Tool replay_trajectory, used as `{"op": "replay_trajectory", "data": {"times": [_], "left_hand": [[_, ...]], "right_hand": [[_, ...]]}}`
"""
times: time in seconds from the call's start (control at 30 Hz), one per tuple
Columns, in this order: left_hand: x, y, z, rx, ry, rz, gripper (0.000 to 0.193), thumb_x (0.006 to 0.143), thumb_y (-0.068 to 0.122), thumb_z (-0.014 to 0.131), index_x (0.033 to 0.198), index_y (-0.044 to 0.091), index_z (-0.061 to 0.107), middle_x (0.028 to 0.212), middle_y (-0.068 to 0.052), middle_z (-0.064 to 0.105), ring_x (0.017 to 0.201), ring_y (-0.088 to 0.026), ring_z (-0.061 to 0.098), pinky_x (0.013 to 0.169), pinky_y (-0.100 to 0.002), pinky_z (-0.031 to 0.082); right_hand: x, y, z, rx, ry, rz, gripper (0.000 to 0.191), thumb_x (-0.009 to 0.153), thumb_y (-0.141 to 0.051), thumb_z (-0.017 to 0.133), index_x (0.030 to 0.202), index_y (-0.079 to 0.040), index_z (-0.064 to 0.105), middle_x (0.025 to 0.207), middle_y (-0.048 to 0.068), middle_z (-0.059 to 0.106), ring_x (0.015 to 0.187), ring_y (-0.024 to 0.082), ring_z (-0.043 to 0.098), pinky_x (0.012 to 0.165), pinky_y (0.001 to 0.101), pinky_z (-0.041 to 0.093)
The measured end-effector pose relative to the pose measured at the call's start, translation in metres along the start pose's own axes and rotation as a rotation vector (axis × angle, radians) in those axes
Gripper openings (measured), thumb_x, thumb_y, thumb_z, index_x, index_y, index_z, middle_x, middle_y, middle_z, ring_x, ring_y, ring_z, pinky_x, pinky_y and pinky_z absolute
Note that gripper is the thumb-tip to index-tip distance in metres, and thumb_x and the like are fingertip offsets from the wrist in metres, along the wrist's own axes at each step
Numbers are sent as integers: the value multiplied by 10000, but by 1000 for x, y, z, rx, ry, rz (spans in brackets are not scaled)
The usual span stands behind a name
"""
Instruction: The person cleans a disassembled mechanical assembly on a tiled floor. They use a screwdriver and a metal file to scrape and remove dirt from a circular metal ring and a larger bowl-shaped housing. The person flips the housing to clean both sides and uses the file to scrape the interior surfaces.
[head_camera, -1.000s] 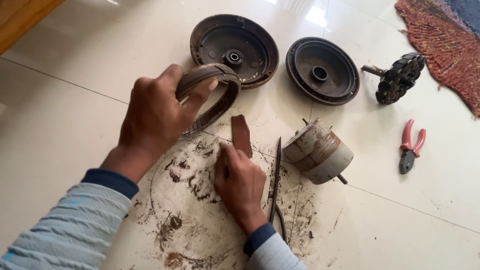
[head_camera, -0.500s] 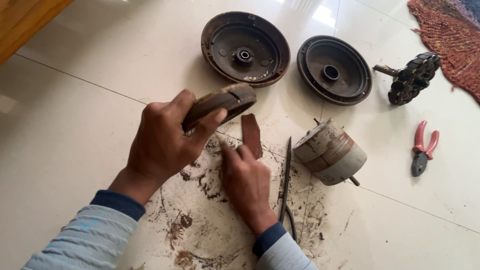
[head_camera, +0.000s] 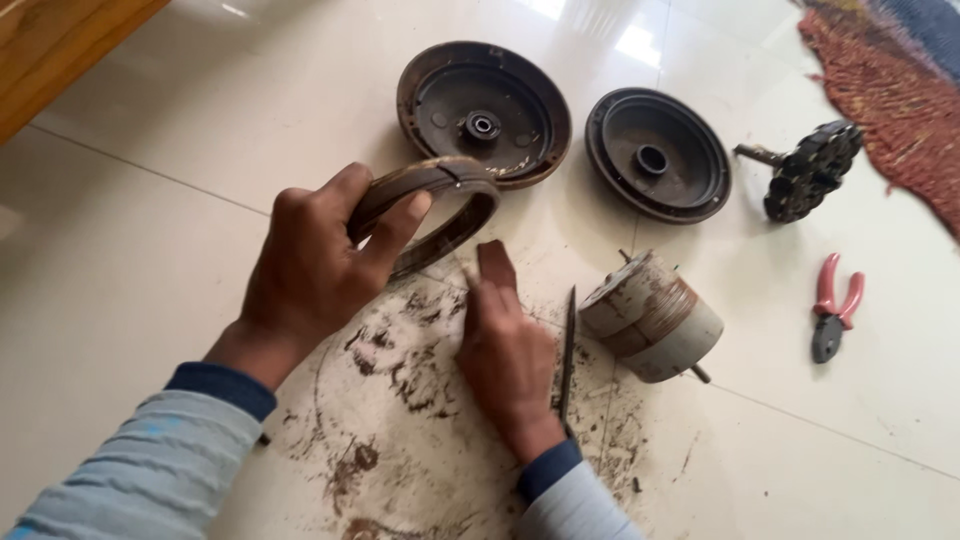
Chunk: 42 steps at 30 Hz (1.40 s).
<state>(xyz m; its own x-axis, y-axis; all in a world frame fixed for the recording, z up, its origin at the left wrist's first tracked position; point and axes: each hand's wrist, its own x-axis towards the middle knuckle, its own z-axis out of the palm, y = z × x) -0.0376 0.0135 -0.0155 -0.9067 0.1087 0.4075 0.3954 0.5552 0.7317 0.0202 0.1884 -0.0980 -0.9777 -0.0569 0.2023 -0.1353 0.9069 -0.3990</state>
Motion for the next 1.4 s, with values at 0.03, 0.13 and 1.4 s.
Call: {"op": "replay_trajectory", "data": {"times": [0.03, 0.13, 1.4], "left_hand": [[-2, -1, 0, 14, 15, 35, 468, 1016, 402, 649, 794, -9, 616, 528, -138, 608, 460, -224, 662, 443, -374, 490], [-4, -7, 5, -1, 47, 73, 477, 1036, 417, 640, 797, 7, 596, 548, -114, 597, 470, -191, 645, 448, -348, 489], [32, -119, 13, 877, -25, -607, 237, 974, 132, 648, 1102, -45, 740, 1058, -288, 723, 988, -434, 733, 780, -535, 624]], "right_hand": [[-4, -1, 9, 41, 96, -111, 203, 998, -106, 569, 1162, -41, 669, 856, 147, 708, 509, 274, 638, 425, 393, 509], [-11, 4, 26, 54, 140, -189, 228, 930, -44, 565, 1140, -50, 654, 860, 165, 713, 620, 289, 666, 516, 415, 544], [-14, 40, 2, -68, 38, 174, 418, 1000, -120, 526, 1410, -48, 560, 1395, 285, 457, 1155, 392, 583, 856, 482, 597]]}}
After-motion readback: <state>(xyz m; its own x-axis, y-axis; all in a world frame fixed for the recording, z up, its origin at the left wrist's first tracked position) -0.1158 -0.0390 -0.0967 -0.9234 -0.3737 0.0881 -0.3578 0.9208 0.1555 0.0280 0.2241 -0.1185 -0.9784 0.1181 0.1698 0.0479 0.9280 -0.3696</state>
